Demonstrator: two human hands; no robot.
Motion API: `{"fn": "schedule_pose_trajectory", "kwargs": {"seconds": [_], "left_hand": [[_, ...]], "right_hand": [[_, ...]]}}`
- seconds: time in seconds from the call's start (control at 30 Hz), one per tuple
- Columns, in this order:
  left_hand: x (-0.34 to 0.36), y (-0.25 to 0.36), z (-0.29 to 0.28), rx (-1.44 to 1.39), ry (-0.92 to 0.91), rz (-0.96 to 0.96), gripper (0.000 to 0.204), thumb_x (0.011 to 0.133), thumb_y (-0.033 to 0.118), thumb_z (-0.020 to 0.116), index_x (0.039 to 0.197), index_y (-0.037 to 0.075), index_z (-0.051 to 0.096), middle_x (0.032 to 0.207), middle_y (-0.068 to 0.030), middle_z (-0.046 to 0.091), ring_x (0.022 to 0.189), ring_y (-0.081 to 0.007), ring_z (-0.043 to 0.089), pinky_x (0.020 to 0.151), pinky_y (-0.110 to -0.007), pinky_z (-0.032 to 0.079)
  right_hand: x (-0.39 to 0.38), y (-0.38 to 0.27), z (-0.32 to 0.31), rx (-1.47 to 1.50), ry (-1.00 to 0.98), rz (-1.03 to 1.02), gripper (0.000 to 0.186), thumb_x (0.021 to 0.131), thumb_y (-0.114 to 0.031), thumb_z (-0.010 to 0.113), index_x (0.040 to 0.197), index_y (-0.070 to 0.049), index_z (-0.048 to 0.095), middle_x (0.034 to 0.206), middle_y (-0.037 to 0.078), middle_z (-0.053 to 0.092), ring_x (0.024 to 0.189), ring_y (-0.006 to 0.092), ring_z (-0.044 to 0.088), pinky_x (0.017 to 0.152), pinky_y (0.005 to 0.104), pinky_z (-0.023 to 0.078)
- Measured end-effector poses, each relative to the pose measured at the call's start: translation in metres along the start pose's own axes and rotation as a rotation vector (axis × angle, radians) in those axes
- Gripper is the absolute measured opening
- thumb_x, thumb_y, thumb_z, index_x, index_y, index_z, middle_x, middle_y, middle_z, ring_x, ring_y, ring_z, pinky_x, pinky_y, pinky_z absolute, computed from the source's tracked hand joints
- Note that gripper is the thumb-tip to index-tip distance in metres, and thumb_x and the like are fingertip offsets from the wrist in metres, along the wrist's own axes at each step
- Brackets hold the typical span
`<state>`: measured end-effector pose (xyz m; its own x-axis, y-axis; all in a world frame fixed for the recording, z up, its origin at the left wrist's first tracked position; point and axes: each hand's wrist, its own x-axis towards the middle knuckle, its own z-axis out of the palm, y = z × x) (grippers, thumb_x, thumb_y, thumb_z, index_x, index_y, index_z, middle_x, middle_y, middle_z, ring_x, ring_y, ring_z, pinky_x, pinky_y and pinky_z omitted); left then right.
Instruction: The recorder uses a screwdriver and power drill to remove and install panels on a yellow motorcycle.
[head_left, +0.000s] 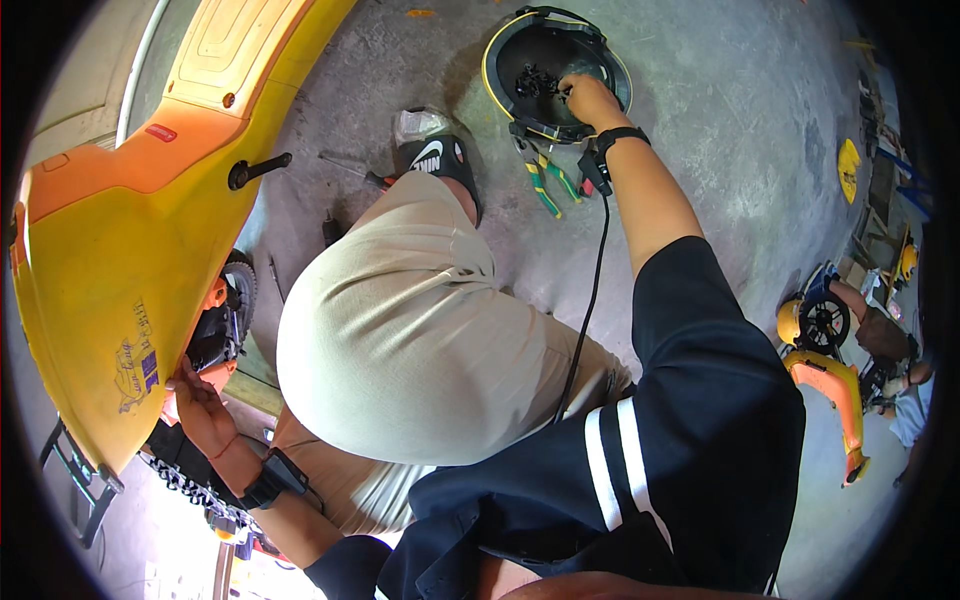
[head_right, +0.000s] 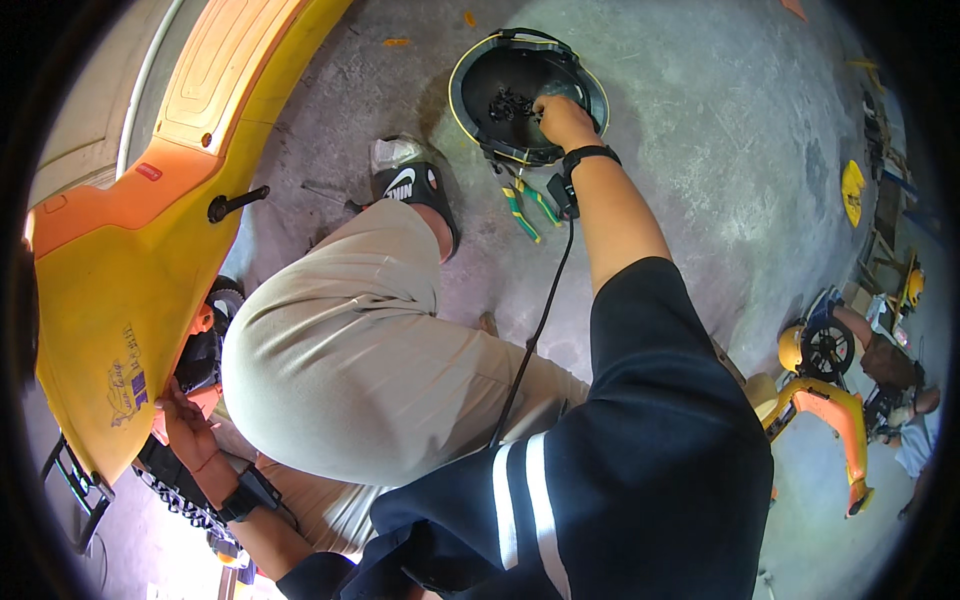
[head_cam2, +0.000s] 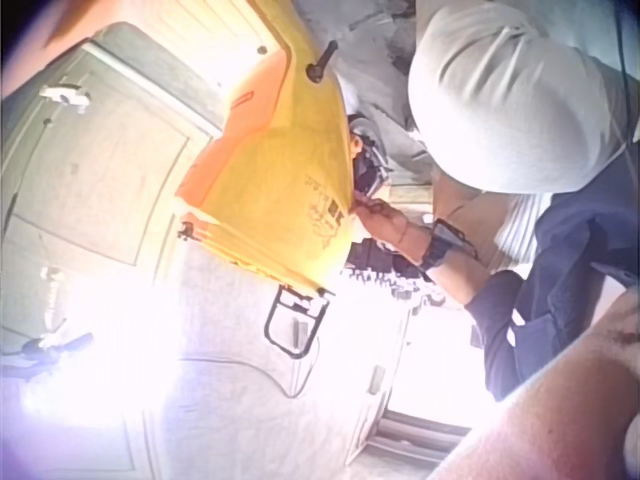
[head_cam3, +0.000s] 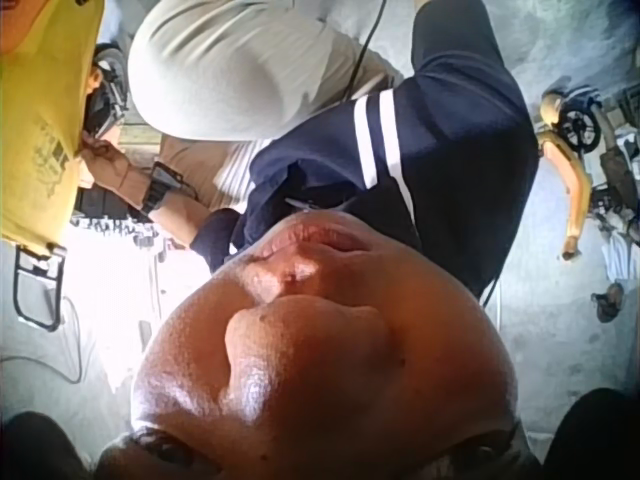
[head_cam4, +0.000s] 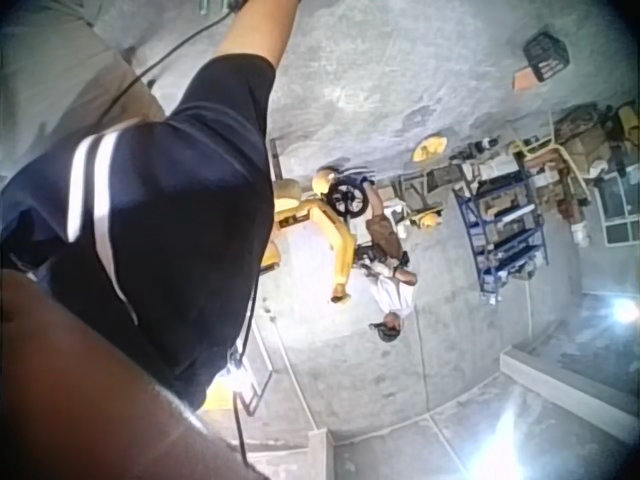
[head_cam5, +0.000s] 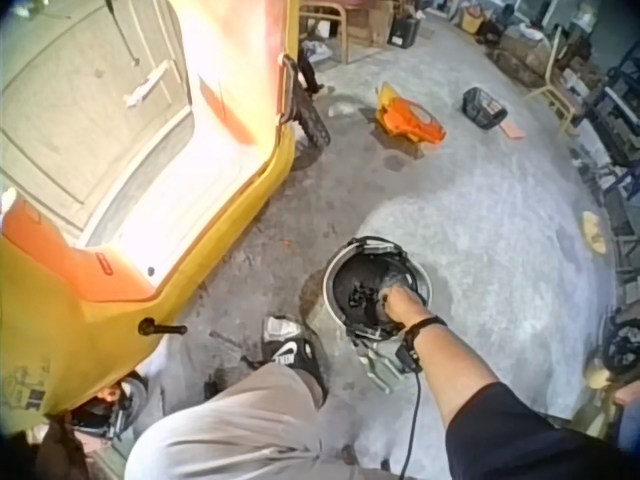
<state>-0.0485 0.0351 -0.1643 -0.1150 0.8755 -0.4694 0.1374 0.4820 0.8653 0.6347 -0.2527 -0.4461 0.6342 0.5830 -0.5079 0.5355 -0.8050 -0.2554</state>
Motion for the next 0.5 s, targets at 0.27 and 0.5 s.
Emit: {"fn": "schedule_pose_trajectory", "kwargs": {"seconds": [0.27,0.5], "left_hand": [[0.001,0.001,-0.002,0.015,-0.024,-0.005,0.052,0.100,0.037,0.056,0.139,0.002,0.048,0.135,-0.0093,0.059,0.099,-0.0038,0.061,0.074,-0.018,0.044],[0.001,0.002,0.000,0.008,-0.044,-0.004,0.053,0.100,0.036,0.057,0.138,0.000,0.048,0.135,-0.0098,0.059,0.096,-0.0040,0.062,0.073,-0.017,0.045]], "right_hand": [[0.010,0.018,0.000,0.128,0.180,0.081,0.037,0.083,-0.006,0.059,0.117,-0.016,0.069,0.115,0.019,0.068,0.111,0.0339,0.063,0.095,0.0397,0.049],[0.010,0.008,0.009,0.086,0.004,-0.053,0.042,0.085,-0.009,0.055,0.123,-0.022,0.067,0.123,0.020,0.062,0.117,0.0352,0.059,0.101,0.0394,0.046]]}}
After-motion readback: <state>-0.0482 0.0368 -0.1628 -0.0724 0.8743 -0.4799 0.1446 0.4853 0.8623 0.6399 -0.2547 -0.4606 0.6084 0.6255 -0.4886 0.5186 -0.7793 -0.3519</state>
